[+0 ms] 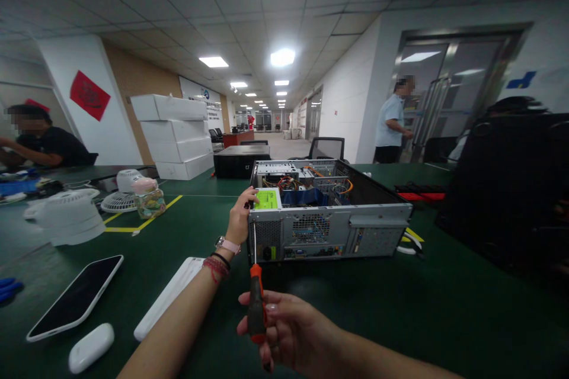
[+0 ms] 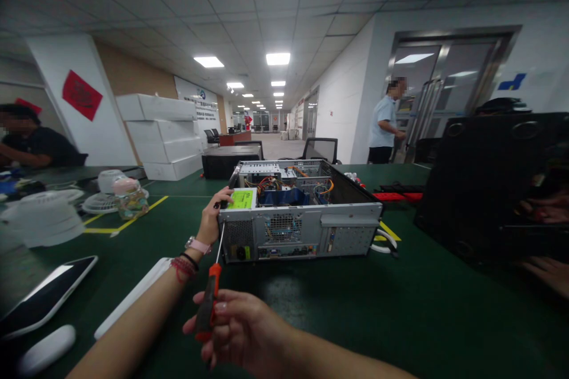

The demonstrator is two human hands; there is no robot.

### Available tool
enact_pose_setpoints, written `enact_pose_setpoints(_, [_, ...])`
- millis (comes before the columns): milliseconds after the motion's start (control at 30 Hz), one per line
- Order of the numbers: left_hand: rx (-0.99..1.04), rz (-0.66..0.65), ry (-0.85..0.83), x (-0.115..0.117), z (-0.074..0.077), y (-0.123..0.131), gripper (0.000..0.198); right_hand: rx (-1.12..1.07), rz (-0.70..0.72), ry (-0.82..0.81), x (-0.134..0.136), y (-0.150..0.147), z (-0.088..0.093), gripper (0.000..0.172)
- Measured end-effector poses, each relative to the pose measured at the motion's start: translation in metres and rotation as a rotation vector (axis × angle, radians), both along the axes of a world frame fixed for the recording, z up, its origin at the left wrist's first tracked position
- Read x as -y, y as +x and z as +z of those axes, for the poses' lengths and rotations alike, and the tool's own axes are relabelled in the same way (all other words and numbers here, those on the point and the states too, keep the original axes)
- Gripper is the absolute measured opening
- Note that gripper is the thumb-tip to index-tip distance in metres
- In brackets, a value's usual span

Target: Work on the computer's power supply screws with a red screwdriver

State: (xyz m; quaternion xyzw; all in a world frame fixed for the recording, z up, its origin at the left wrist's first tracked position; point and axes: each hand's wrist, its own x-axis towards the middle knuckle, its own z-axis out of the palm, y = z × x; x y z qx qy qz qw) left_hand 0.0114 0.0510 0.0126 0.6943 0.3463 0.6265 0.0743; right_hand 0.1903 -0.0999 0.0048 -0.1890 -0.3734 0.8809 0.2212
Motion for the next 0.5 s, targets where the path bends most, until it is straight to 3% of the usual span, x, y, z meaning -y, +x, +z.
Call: enact_pose_setpoints(500, [-0.018, 0.025, 0.012, -0.0031, -0.0020, -0.0013, 0.035, 0.112, -0.111, 0.037, 0.0038, -0.0047, -0.0035, 0.037])
